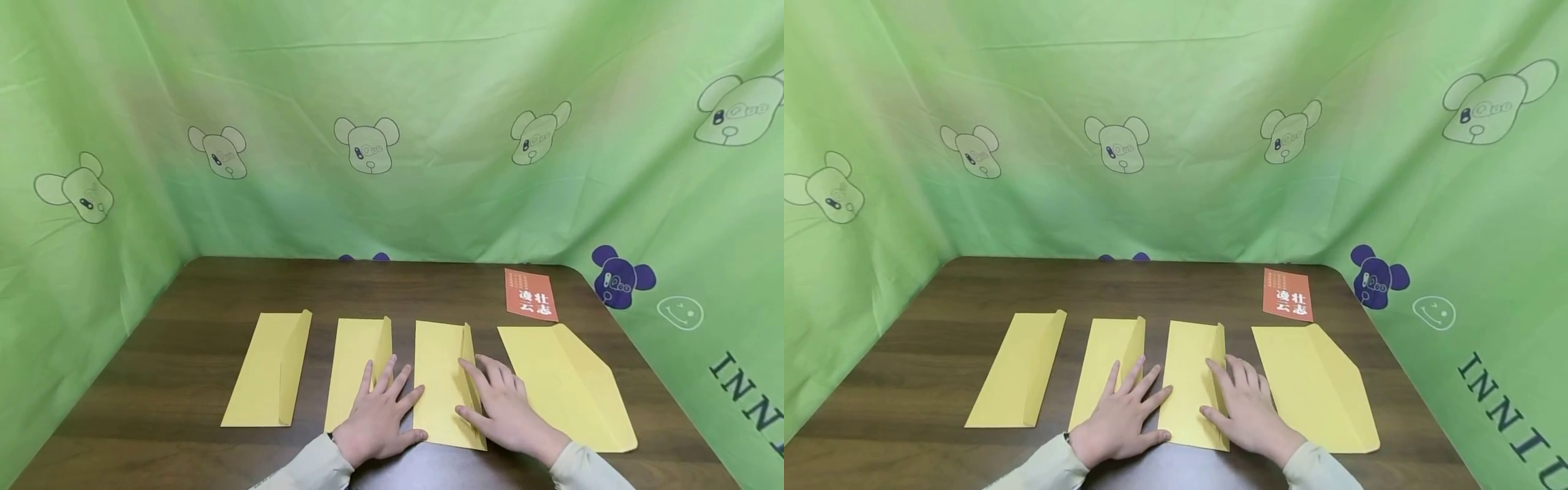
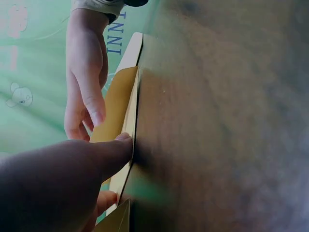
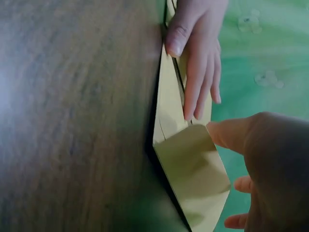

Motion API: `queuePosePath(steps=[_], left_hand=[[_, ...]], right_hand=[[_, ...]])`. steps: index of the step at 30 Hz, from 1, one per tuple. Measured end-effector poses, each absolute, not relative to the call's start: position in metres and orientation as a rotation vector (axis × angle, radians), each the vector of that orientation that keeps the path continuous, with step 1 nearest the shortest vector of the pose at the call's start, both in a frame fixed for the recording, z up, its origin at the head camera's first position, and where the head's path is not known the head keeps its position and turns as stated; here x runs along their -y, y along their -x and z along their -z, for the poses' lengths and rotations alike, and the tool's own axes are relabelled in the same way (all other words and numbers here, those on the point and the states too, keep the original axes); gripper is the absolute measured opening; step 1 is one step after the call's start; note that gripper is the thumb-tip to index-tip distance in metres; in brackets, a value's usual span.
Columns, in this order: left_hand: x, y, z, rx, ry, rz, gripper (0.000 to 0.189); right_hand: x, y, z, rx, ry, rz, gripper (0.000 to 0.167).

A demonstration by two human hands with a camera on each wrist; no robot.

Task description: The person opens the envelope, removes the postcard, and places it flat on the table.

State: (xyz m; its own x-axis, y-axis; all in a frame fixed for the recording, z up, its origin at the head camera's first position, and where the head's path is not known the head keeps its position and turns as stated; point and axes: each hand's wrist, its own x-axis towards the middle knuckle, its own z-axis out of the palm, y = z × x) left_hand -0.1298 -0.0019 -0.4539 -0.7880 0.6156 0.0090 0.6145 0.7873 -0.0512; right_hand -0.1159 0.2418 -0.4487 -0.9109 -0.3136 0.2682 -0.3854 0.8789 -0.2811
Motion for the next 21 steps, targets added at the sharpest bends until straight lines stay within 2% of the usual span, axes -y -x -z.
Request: queuePosePath(steps=[10, 21], left_hand=[[0.001, 0.128, 0.450, 3.000, 1.013, -0.090, 0.072], [0.000, 0.127, 0.452, 2.973, 1.027, -0.138, 0.074]], right_hand=[[-0.248, 0.115, 0.444, 2.695, -0.638, -0.165, 0.050], [-0.276, 0.116, 0.446, 2.768, -0.676, -0.001, 0.046]])
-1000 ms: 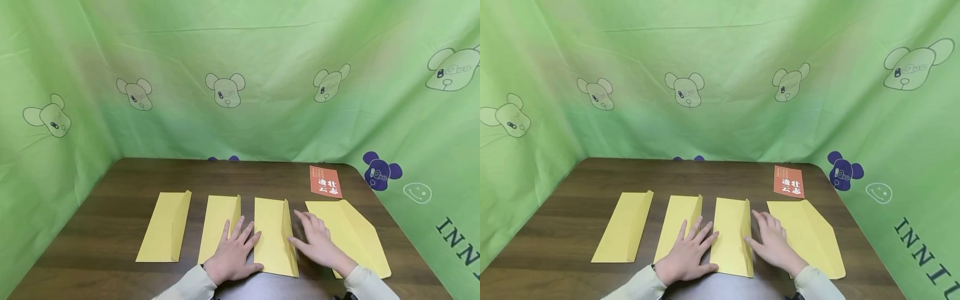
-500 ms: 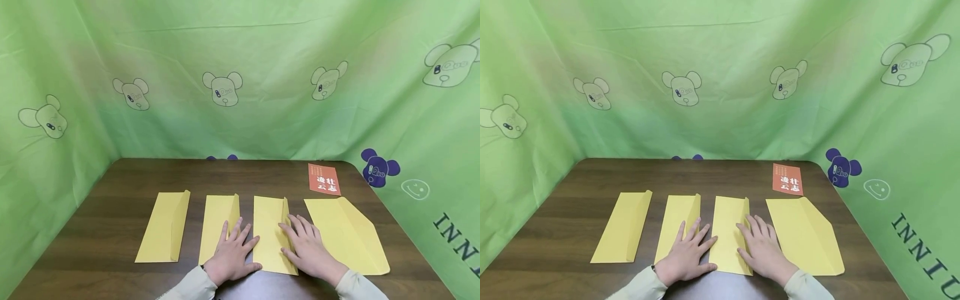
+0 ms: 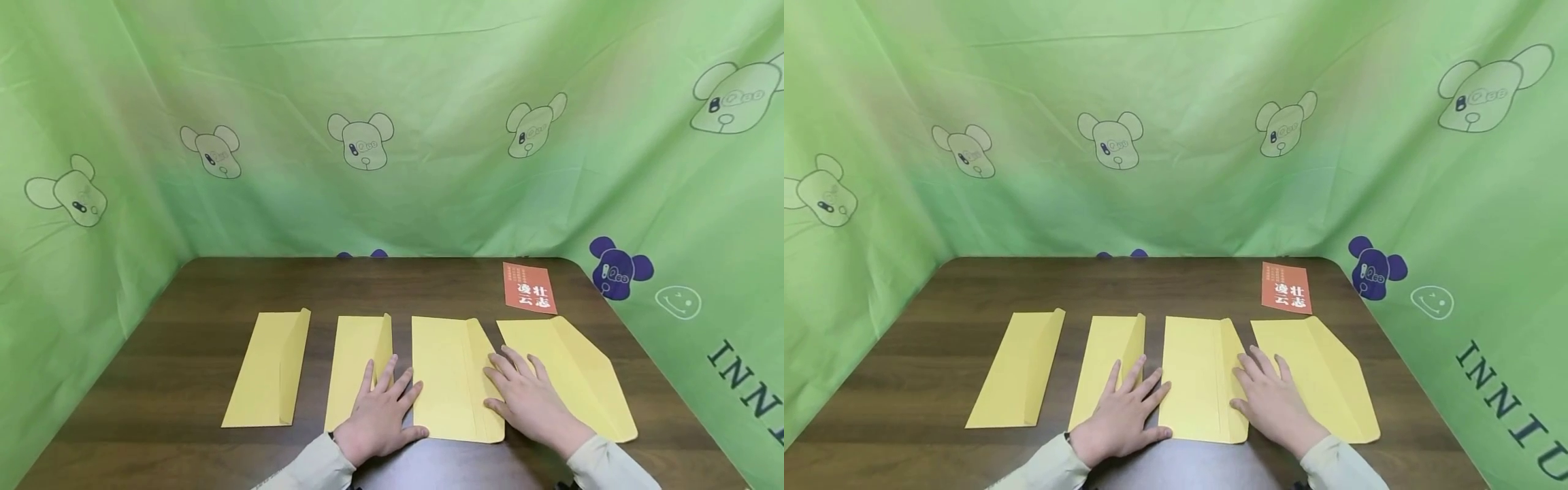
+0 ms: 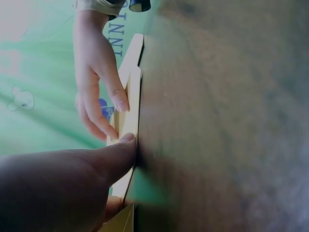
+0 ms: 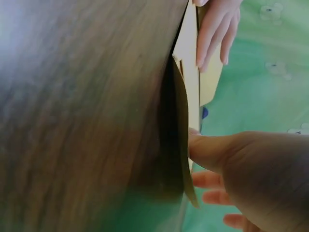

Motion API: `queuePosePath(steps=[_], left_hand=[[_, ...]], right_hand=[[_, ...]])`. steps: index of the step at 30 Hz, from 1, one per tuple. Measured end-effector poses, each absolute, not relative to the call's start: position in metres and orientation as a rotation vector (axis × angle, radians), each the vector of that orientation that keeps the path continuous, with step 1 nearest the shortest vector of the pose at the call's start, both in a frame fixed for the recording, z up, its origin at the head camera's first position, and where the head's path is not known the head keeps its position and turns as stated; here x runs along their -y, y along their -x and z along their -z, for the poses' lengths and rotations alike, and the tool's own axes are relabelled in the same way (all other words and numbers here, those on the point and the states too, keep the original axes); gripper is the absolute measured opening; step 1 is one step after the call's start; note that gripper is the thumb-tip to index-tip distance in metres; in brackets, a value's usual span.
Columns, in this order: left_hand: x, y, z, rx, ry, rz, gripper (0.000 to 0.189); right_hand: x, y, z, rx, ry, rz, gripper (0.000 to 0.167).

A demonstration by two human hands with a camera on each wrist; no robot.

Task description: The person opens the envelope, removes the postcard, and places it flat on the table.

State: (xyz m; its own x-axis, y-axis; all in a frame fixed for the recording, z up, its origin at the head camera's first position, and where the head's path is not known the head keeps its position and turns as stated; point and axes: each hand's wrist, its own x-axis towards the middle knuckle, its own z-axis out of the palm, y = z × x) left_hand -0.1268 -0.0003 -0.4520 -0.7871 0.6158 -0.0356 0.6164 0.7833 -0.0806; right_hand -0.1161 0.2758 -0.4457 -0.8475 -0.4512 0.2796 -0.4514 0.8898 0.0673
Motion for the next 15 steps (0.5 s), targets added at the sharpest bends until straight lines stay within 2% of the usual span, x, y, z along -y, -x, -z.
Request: queuePosePath(steps=[8, 15], left_hand=[[-0.001, 0.124, 0.455, -2.955, -1.044, 0.131, 0.075], [-0.002, 0.127, 0.454, -2.963, -1.049, 0.187, 0.076]], right_hand=[[-0.286, 0.124, 0.452, 2.864, -0.932, -0.131, 0.043], [-0.291, 0.130, 0.450, 2.882, -0.979, -0.139, 0.042]])
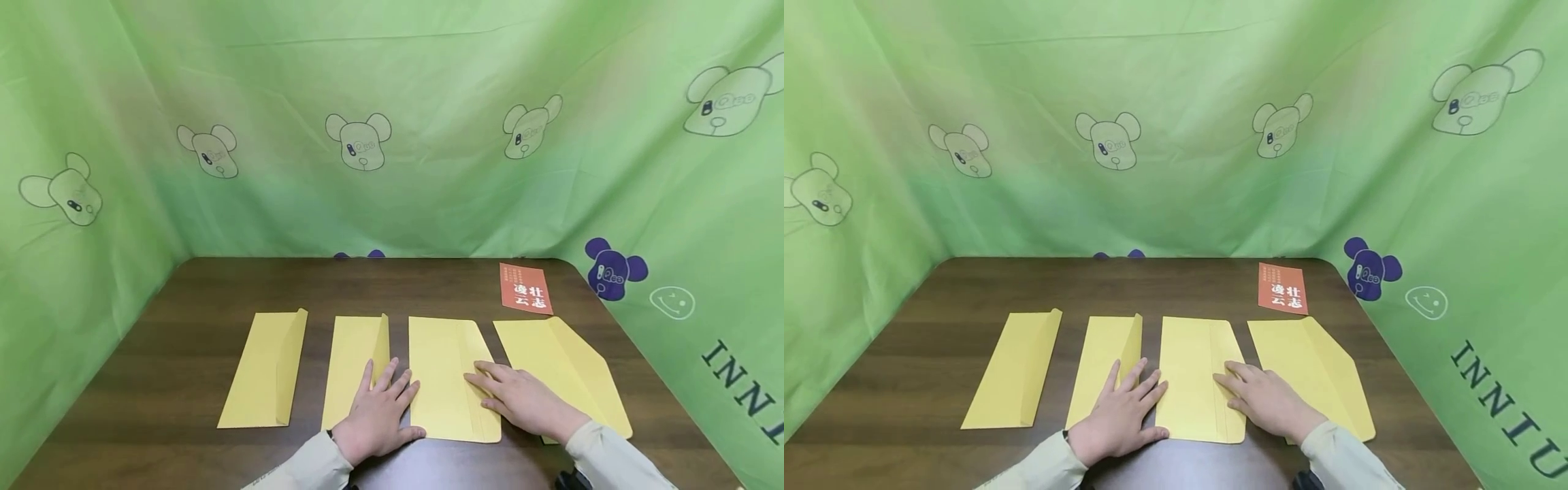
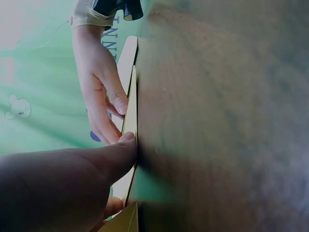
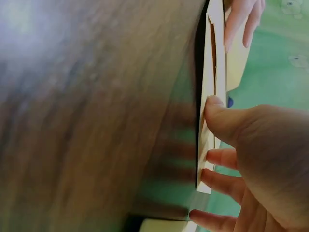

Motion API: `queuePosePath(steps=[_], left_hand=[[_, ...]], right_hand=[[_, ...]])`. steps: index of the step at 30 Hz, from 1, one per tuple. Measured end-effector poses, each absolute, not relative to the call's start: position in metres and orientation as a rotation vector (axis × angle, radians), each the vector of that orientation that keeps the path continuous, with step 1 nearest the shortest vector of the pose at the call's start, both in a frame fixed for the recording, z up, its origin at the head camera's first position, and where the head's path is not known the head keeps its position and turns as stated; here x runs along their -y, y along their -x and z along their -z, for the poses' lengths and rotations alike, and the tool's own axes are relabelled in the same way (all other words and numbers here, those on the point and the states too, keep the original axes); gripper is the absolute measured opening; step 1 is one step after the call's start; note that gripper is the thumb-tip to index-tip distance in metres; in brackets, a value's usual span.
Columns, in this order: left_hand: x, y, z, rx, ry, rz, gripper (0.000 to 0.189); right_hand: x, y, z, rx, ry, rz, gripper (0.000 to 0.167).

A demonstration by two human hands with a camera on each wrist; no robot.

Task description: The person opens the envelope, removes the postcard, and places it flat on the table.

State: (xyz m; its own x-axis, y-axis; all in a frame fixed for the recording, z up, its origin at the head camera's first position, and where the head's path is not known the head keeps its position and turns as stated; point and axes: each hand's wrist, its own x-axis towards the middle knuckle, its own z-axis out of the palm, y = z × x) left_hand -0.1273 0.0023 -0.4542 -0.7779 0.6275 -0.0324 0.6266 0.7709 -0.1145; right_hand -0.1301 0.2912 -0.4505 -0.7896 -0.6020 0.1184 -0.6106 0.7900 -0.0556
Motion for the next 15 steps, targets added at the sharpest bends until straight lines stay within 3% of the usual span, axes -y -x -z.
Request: queuePosePath(steps=[15], left_hand=[[-0.004, 0.127, 0.452, 2.981, 1.058, -0.137, 0.076]], right_hand=[[-0.302, 0.133, 0.451, 2.825, -1.063, -0.120, 0.049]])
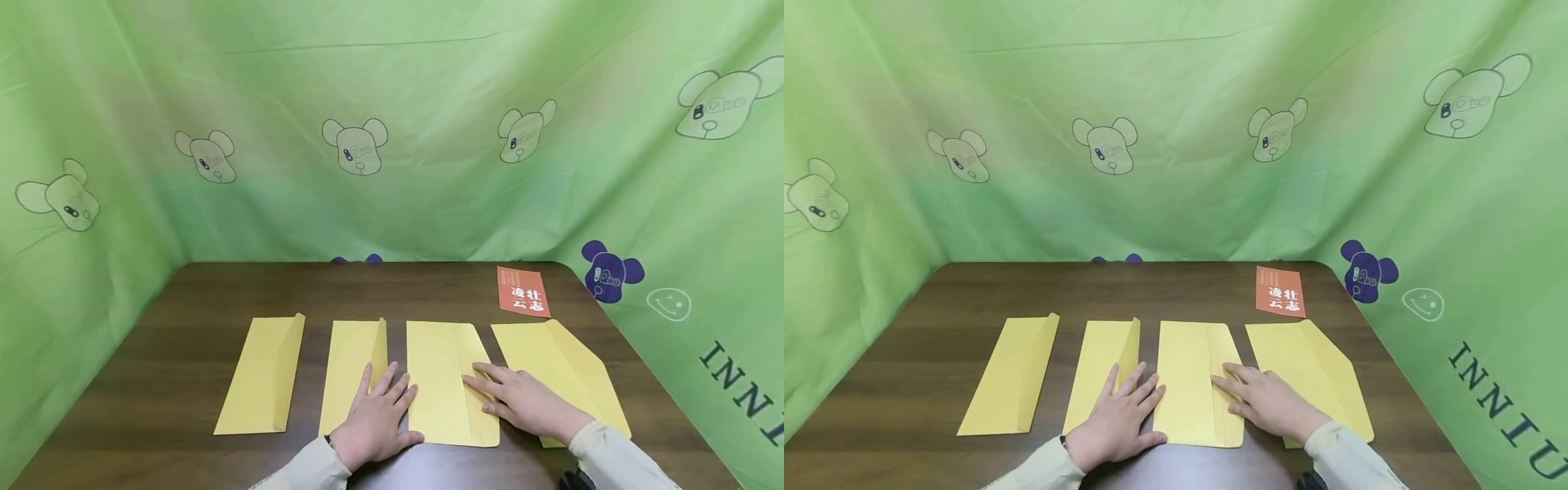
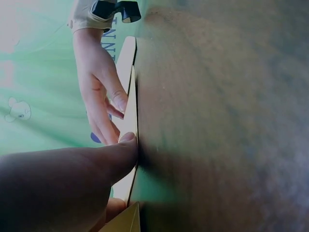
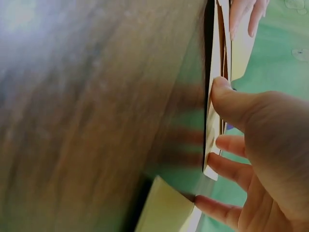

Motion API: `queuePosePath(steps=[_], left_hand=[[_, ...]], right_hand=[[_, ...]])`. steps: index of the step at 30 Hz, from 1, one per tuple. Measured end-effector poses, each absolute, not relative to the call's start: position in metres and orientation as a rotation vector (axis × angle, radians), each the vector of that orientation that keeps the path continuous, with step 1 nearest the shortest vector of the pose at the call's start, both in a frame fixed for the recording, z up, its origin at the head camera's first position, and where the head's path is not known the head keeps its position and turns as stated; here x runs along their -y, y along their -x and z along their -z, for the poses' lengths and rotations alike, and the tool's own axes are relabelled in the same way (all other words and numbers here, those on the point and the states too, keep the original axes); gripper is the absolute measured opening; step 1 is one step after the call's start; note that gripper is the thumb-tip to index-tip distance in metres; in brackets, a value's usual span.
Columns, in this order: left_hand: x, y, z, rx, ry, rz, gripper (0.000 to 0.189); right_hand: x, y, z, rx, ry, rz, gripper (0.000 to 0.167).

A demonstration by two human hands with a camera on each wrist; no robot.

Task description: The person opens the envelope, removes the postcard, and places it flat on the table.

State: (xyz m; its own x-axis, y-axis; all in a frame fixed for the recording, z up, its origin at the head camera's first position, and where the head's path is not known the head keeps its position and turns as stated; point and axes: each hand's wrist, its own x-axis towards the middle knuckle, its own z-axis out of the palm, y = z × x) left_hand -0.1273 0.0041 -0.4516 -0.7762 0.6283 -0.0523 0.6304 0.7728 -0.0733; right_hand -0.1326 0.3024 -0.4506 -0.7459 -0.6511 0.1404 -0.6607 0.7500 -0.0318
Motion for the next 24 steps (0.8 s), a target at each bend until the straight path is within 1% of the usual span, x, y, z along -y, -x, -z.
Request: queuePosePath(steps=[14, 19, 24], left_hand=[[-0.003, 0.130, 0.450, -2.934, -1.042, 0.163, 0.077], [-0.004, 0.130, 0.449, -2.928, -1.035, 0.173, 0.077], [-0.003, 0.128, 0.450, -2.933, -1.034, 0.163, 0.077]], right_hand=[[-0.305, 0.132, 0.449, 2.830, -1.134, -0.157, 0.063], [-0.303, 0.131, 0.455, 2.747, -1.197, -0.151, 0.069], [-0.303, 0.131, 0.460, 2.704, -1.220, -0.093, 0.067]])
